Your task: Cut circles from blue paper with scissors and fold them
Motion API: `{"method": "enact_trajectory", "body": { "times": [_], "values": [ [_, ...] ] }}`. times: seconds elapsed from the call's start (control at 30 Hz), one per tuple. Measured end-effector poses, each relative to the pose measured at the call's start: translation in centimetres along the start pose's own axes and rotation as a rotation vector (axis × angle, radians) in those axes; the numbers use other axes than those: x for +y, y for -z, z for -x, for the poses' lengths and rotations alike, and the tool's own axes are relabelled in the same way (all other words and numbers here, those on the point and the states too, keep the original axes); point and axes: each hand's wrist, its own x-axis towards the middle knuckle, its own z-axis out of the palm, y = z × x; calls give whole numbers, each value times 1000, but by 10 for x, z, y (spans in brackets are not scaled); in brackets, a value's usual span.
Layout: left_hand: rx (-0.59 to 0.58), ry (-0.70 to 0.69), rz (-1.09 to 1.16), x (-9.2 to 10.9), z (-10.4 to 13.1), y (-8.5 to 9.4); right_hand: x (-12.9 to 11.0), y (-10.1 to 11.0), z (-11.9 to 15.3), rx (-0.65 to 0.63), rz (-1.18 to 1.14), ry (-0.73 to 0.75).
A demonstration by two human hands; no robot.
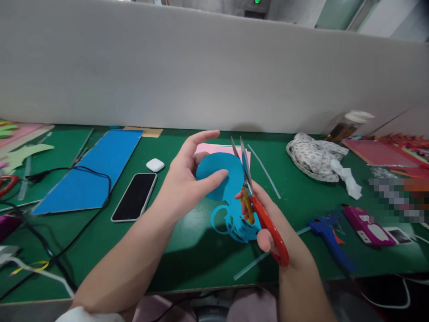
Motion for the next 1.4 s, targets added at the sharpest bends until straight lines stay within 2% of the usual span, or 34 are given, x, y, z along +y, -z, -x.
{"method": "enact_trajectory", "body": {
  "times": [1.1,1.4],
  "values": [
    [-4,-1,-38,1,-1,2,5,-2,3,17,-47,-12],
    [-18,9,-68,2,-4,4,-1,-2,0,31,-23,-28]
  ]
}}
